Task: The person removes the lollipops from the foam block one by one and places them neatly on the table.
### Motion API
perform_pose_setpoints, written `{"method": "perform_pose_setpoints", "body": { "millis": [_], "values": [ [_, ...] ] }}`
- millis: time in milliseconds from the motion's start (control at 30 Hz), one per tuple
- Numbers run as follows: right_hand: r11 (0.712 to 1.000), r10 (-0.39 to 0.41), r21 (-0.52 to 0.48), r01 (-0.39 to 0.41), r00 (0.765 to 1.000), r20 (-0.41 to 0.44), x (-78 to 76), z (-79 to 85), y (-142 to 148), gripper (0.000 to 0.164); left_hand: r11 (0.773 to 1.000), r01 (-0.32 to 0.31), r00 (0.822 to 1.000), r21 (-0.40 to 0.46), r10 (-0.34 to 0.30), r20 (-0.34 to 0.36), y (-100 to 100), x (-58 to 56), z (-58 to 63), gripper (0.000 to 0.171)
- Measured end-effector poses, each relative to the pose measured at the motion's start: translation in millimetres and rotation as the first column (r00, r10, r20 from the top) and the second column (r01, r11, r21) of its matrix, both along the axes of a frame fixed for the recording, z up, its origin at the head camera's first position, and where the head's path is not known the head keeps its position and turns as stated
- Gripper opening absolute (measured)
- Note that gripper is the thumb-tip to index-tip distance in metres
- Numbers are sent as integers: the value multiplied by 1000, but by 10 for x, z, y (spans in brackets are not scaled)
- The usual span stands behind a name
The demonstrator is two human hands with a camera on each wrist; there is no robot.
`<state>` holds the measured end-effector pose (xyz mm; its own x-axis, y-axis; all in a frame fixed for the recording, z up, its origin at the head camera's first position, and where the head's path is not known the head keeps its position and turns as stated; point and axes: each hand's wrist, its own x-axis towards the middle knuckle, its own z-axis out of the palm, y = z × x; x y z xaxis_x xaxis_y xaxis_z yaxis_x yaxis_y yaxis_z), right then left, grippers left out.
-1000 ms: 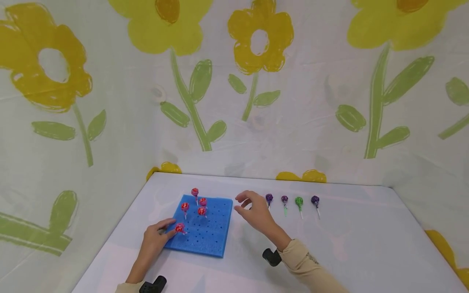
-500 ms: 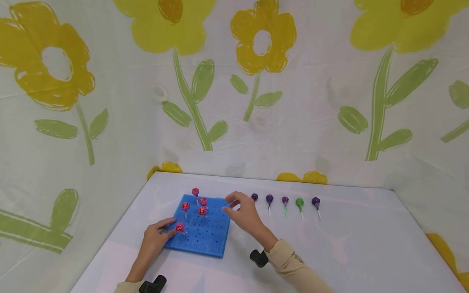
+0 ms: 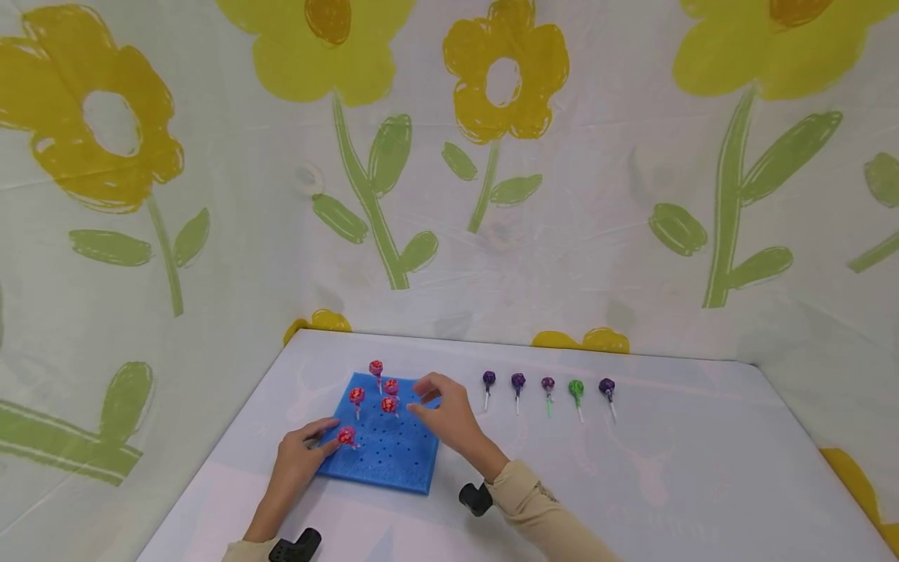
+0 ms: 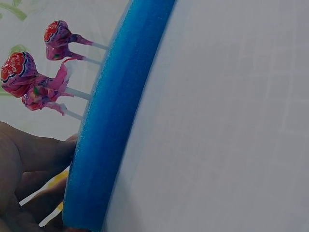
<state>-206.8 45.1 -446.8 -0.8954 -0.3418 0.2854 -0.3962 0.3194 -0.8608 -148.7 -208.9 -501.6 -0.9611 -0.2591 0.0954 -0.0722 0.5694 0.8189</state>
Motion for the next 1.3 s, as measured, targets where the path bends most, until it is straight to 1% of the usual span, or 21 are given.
{"method": "perform_pose_setpoints", "body": {
  "millis": [167,367,600,833,1100,1300],
  "values": [
    [1000,19,-15,-19,1000,7,-8,-46,-82,18,1000,-13,1000,-4,13,1,-9,-15,-23,32],
    [1000,10,-18,-10,999,31,-6,-104,-169,18,1000,-8,1000,-10,8,-15,-6,-17,-35,32],
    [1000,5,-24,-4,999,49,-22,-147,-306,25,1000,-7,1000,-10,7,-7,-2,-1,-13,31],
    [1000,-17,-22,18,998,66,-33,-196,-413,22,1000,4,1000,-5,-4,-18,2,-2,-10,31],
    [998,-45,-43,47,998,46,-47,-258,-512,24,1000,3,1000,-14,-3,-12,9,-4,-6,31],
    [994,-64,-82,66,998,26,-26,-269,-569,24,1000,-4,1000,-9,4,-12,3,1,-4,30]
  ]
}}
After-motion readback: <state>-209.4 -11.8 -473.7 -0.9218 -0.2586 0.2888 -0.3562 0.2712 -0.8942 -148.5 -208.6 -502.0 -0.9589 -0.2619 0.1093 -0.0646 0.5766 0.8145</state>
